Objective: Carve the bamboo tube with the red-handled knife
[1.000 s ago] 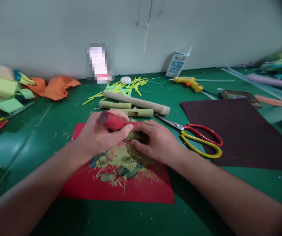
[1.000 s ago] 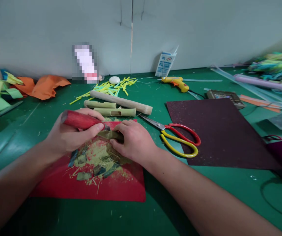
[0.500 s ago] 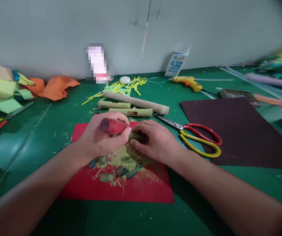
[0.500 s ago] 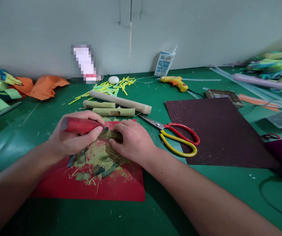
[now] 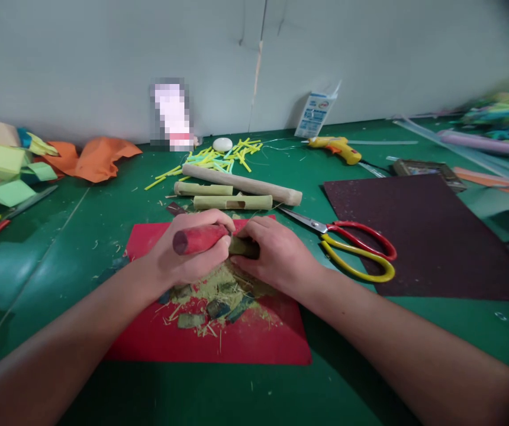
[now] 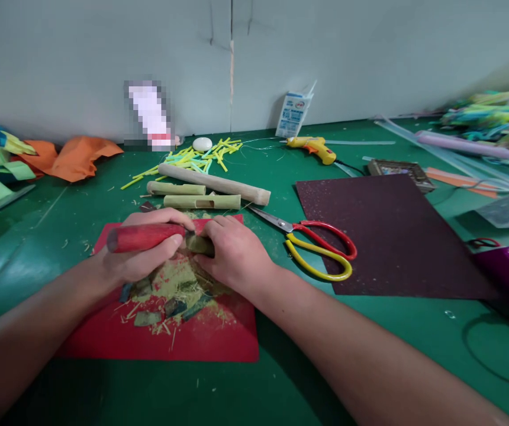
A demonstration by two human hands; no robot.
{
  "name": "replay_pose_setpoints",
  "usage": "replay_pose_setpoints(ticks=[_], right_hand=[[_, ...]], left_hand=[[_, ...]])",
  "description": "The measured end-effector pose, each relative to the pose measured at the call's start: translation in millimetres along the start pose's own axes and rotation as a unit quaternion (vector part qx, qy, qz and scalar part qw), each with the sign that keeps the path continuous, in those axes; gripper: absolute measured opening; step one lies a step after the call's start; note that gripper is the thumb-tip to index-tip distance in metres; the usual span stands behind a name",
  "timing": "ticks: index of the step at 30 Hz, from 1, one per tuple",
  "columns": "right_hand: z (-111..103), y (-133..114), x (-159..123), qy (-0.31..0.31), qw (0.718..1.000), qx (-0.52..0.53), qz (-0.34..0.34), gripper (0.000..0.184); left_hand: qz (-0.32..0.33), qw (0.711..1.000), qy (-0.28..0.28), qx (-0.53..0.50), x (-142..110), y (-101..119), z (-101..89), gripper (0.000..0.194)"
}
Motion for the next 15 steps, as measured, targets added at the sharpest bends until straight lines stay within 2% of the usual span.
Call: replay_pose_setpoints(ticks=[6, 15], right_hand=[[-2, 2, 1, -0.003, 1.0, -0.018, 0.002, 0.022], [0, -4, 0, -0.011, 1.0, -0.011, -0.022, 0.022]], left_hand=[[-0.05, 0.998, 0.027, -0.02, 1, -1, -4.3, 0.018], [-0.03, 0.998, 0.002, -0.061, 1, -13, 3.7, 0.018]])
Point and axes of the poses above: each hand's wrist, its own x-axis towards the middle knuckle, its own z-axis out of the palm, y = z × x, the point moved 7 cm from there along x, towards the middle knuckle, and after that the axes turned 1 degree about -z, right-handed, at the moved point
